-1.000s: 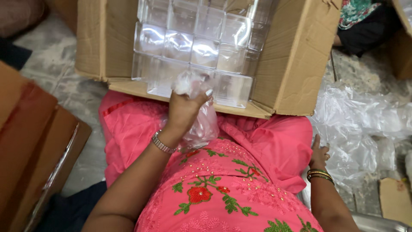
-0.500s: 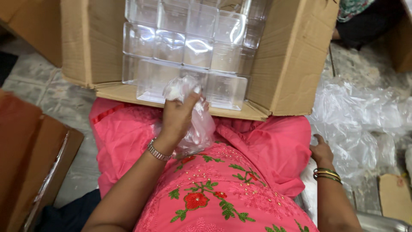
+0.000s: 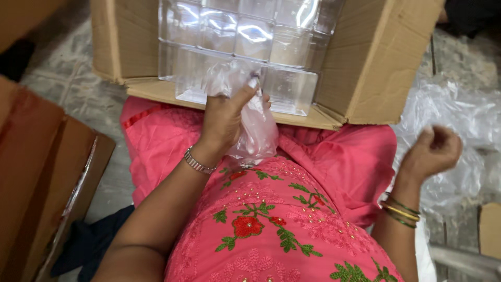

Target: The person sits on the floor with an open cardboard box on their lap, places clear plastic boxes into the carton, and wraps some items in thin plastic bags before packing them. They repeatedly take plastic bags, open them, insert a plastic container, and set the packed item into the box.

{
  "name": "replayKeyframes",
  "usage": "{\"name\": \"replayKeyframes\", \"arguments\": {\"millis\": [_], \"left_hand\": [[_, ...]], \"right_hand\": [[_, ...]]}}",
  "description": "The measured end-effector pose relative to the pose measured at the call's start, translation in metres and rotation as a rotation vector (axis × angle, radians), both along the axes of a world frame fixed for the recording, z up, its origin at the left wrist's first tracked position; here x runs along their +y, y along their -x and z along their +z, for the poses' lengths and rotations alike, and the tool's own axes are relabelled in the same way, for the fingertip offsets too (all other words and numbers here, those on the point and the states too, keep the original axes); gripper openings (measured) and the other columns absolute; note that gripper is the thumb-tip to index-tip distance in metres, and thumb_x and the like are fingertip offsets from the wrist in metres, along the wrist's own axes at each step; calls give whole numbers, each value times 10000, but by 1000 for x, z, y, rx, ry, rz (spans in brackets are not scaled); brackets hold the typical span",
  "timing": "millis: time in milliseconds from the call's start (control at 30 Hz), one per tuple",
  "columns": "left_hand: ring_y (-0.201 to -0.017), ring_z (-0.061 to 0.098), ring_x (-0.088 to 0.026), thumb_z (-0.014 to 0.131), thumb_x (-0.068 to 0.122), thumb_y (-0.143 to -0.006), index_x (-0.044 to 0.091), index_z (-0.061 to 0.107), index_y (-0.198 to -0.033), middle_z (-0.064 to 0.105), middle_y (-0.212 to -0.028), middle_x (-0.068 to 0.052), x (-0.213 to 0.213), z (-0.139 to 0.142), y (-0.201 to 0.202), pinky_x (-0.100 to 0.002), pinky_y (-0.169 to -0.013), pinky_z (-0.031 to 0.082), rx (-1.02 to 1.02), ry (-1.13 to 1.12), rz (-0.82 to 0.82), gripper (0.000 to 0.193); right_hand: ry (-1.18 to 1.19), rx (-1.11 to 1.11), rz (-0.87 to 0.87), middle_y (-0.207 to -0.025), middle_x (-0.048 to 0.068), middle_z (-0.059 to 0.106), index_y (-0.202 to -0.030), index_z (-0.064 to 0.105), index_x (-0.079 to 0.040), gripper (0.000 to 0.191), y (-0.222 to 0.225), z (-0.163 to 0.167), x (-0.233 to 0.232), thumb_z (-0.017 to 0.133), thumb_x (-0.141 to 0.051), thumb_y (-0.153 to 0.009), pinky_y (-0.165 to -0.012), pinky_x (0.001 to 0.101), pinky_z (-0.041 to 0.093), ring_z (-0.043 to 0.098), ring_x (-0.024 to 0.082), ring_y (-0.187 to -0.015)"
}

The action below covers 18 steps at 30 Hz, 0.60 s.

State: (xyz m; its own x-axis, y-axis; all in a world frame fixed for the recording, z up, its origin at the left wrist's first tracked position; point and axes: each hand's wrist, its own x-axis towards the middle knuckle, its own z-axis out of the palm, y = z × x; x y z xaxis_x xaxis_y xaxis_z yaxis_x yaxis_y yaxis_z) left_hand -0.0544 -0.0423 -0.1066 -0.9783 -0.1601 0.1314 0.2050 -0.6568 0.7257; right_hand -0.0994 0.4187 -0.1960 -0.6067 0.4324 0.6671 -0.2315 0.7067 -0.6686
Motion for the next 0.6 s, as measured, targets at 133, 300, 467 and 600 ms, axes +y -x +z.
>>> {"name": "replayKeyframes", "arguments": {"millis": [133, 300, 467, 600], "left_hand": [[-852, 709, -191, 766, 18, -844, 60, 605, -1144, 696, -987, -61, 22, -4, 1, -362, -765, 615, -36, 25, -68, 343], [-1024, 670, -160, 766, 13, -938, 26, 640, -1189, 686, -1109, -67, 32, -11, -4, -312, -900, 570, 34, 229, -1, 281], [-937, 695, -168, 797, 21, -899, 13, 644, -1089, 692, -1025, -71, -2, -2, -4, -333, -851, 593, -80, 7, 41, 244], [-882, 679, -153, 811, 1, -899, -33, 680, -1034, 712, -982, -74, -5, 0, -4, -314, -806, 576, -93, 249, 150, 191]], "right_hand": [[312, -75, 604, -1068, 9, 691, -1113, 689, -33, 63, -17, 48, -126, 713, -26, -1056, -887, 229, 550, 634, 87, -968], [407, -476, 1084, -994, 23, 685, -1113, 692, -23, 228, -31, 85, -250, 787, -60, -909, -790, 240, 561, 646, 81, -900], [628, -418, 993, -970, 59, 753, -1060, 716, -17, 115, -27, 113, -255, 756, -22, -953, -771, 260, 595, 692, 114, -839], [783, -535, 1101, -990, 74, 743, -1048, 698, -29, 102, -27, 112, -239, 720, 14, -959, -762, 254, 603, 710, 118, -855]]}}
